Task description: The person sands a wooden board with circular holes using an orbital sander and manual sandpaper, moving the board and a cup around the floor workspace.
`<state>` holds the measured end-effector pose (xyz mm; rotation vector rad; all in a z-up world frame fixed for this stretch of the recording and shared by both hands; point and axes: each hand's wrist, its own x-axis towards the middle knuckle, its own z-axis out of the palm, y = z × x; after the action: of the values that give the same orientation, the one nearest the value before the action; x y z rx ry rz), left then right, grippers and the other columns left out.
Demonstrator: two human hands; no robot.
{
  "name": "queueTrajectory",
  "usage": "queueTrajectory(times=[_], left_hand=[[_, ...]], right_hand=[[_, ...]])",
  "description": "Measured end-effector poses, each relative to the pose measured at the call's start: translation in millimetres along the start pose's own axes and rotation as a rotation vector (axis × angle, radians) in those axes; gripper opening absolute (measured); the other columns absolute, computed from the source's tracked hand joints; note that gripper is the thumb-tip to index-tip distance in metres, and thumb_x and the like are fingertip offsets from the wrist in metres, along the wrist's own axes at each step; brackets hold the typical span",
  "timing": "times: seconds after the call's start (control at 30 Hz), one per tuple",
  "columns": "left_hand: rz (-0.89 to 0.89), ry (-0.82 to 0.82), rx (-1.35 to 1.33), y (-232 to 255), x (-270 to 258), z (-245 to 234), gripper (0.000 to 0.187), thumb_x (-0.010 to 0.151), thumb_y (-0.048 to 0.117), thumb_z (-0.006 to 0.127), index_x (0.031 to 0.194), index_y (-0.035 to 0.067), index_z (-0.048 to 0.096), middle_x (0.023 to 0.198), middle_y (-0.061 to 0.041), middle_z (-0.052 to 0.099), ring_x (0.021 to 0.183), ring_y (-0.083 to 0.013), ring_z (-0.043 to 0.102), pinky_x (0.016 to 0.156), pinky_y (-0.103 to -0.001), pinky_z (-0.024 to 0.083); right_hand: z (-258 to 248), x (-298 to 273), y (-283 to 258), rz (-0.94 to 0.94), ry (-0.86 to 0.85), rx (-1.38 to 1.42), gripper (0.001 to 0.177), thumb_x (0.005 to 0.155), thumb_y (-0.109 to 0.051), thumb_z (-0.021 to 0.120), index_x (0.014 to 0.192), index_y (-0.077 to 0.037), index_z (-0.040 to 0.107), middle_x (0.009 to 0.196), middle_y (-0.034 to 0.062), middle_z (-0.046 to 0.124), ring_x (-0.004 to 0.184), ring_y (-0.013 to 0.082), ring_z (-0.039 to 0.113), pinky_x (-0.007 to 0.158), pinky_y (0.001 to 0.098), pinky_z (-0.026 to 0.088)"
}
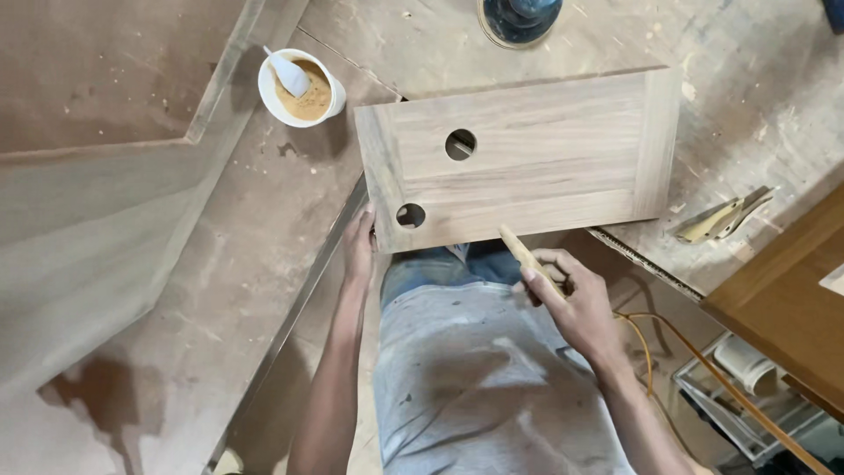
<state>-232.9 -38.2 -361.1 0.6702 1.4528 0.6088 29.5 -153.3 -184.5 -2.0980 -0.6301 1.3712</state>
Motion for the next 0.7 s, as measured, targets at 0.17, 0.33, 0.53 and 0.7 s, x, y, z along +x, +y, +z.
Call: queueTrajectory(times=[0.17, 0.33, 0.53, 0.7], left_hand=[[-0.083, -0.061, 0.057, 22.3, 20.3, 9.3, 0.034, 0.107, 0.034, 0.056, 0.128, 0.010, 0.069, 0.120, -0.005, 0.073, 0.114, -0.0147, 0.064, 0.104, -0.037, 0.052], [-0.057, -0.141, 0.189, 2.9, 47.5, -6.1, 0.035, 0.108, 0.037, 0.055, 0.129, 0.013, 0.070, 0.119, -0.002, 0.071, 0.115, -0.0136, 0.062, 0.105, -0.036, 0.051], [-0.082, -0.193, 0.310, -28.7, 63.5, -21.8, 0.055, 0.109, 0.050, 0.040, 0.135, 0.010, 0.066, 0.127, -0.013, 0.071, 0.128, -0.0264, 0.061, 0.112, -0.047, 0.048], [0.244, -0.185, 0.691, 1.5, 48.0, -11.0, 0.056, 0.110, 0.039, 0.033, 0.086, -0.002, 0.063, 0.074, -0.027, 0.066, 0.080, -0.0481, 0.069, 0.084, -0.058, 0.052]], right_hand=[[43.6, 23.4, -11.0, 0.039, -0.015, -0.267, 0.039, 0.088, -0.036, 0.075, 0.126, -0.026, 0.074, 0.086, 0.0113, 0.079, 0.088, 0.0315, 0.077, 0.081, 0.0455, 0.060], [97.3, 44.2, -44.9, -0.119, 0.022, -0.256, 0.039, 0.097, -0.034, 0.065, 0.123, -0.005, 0.072, 0.099, 0.0269, 0.075, 0.098, 0.0480, 0.070, 0.085, 0.0563, 0.057], [163.7, 85.8, -14.8, -0.158, -0.152, -0.177, 0.040, 0.095, -0.025, 0.061, 0.129, -0.004, 0.067, 0.112, 0.0288, 0.070, 0.112, 0.0483, 0.064, 0.096, 0.0605, 0.053], [213.3, 128.0, 36.2, -0.433, -0.246, -0.639, 0.015, 0.097, -0.010, 0.059, 0.098, 0.001, 0.069, 0.067, 0.0198, 0.062, 0.066, 0.0410, 0.065, 0.057, 0.0398, 0.050]])
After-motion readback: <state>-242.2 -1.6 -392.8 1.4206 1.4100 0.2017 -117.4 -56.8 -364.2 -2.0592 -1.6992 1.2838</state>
